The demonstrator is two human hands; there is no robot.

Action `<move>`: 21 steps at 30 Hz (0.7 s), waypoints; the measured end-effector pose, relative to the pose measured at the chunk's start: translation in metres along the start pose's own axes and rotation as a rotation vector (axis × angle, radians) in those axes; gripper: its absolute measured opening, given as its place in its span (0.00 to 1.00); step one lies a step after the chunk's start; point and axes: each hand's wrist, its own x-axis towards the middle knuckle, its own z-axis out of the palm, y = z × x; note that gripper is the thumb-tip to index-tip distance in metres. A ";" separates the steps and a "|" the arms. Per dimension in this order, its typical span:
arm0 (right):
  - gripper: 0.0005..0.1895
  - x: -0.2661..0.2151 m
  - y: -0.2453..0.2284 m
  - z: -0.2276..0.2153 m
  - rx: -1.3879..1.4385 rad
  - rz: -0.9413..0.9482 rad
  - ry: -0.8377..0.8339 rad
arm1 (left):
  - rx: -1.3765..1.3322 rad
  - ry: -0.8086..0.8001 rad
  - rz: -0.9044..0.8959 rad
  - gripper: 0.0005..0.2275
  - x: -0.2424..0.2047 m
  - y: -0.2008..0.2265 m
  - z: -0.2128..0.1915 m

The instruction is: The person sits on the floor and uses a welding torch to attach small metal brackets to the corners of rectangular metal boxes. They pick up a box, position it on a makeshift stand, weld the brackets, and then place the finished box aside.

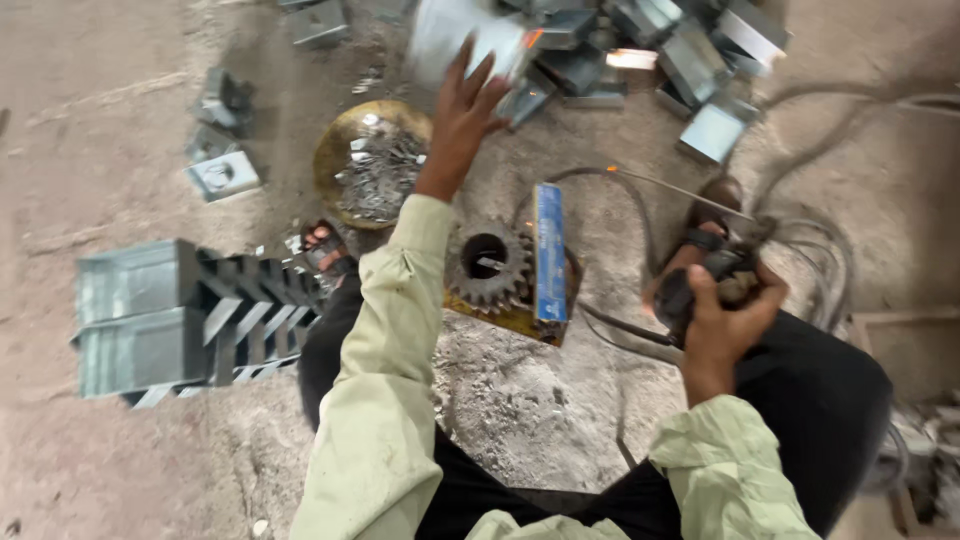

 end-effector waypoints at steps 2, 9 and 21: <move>0.35 0.006 0.007 0.005 0.182 0.127 0.034 | 0.055 -0.175 0.170 0.35 0.004 0.069 0.021; 0.29 0.002 0.006 0.019 0.471 0.232 -0.075 | 0.715 0.185 0.336 0.32 -0.158 0.149 -0.087; 0.29 -0.001 0.022 0.041 0.308 0.294 -0.254 | 1.244 1.224 -0.696 0.31 -0.328 0.132 -0.335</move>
